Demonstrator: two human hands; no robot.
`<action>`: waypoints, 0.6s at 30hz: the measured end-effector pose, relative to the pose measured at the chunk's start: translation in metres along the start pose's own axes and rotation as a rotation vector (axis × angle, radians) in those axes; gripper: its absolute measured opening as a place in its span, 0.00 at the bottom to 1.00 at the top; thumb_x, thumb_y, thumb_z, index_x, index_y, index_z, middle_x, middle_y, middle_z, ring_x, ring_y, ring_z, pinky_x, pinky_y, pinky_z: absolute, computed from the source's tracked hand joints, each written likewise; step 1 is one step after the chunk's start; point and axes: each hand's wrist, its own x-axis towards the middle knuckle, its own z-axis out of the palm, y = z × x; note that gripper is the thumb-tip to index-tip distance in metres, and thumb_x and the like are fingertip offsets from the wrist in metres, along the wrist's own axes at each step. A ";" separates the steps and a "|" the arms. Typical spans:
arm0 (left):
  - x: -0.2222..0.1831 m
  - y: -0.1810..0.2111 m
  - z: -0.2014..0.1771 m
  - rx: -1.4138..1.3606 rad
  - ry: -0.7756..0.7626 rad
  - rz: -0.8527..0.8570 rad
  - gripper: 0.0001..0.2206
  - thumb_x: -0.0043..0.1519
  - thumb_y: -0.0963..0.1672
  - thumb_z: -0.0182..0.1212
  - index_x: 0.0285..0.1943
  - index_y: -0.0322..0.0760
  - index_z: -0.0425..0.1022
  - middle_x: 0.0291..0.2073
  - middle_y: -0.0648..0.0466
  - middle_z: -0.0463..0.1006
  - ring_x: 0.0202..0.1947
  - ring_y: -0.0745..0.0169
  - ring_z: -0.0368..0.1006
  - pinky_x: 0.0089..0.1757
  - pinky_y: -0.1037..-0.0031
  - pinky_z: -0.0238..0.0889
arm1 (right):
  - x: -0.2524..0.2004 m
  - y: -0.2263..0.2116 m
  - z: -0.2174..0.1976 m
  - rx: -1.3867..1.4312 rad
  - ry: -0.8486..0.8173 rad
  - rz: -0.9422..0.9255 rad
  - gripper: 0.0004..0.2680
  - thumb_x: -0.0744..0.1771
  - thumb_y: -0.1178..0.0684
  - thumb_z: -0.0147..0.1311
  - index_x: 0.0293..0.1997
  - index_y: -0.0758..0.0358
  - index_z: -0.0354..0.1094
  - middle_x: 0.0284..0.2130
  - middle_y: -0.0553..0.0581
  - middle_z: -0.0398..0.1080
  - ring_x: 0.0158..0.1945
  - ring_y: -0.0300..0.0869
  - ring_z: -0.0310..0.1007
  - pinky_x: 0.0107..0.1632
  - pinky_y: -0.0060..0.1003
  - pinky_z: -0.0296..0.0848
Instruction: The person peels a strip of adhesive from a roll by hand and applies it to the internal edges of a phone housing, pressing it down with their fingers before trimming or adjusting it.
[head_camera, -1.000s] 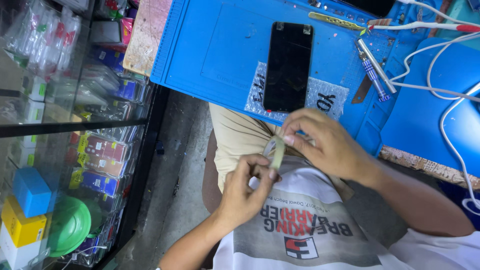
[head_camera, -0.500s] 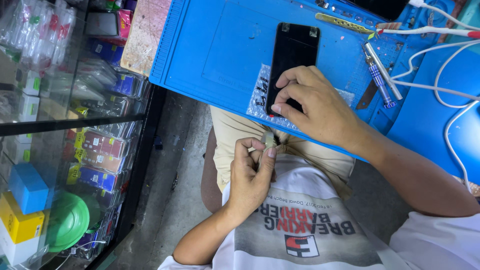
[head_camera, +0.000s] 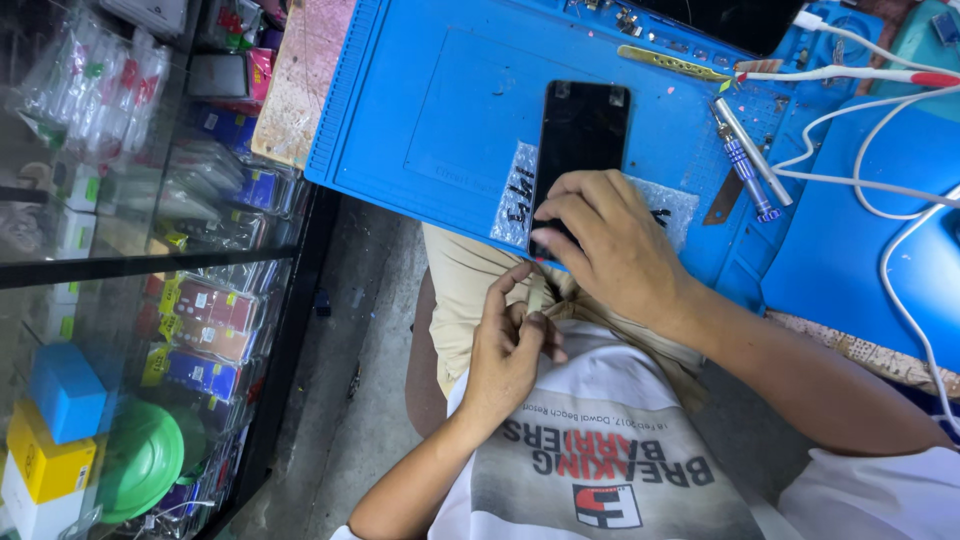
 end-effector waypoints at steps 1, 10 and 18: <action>-0.001 -0.004 -0.002 0.007 -0.036 0.029 0.26 0.69 0.35 0.43 0.79 0.31 0.50 0.37 0.45 0.75 0.33 0.65 0.75 0.39 0.75 0.74 | -0.005 -0.003 -0.001 0.006 -0.025 0.005 0.09 0.67 0.53 0.62 0.49 0.61 0.70 0.51 0.58 0.68 0.54 0.52 0.68 0.57 0.45 0.68; 0.024 -0.026 -0.023 -0.233 -0.093 -0.196 0.24 0.65 0.38 0.41 0.73 0.34 0.55 0.41 0.50 0.76 0.29 0.64 0.77 0.35 0.74 0.76 | -0.043 0.010 -0.005 -0.352 -0.167 -0.186 0.22 0.67 0.43 0.56 0.67 0.60 0.65 0.69 0.62 0.60 0.72 0.54 0.57 0.69 0.54 0.57; 0.023 -0.031 -0.010 -0.145 0.026 -0.095 0.17 0.72 0.45 0.51 0.67 0.30 0.66 0.21 0.56 0.70 0.14 0.72 0.61 0.20 0.80 0.58 | -0.054 0.017 0.003 -0.420 -0.070 -0.272 0.21 0.68 0.45 0.57 0.67 0.65 0.66 0.68 0.63 0.63 0.72 0.53 0.59 0.72 0.50 0.59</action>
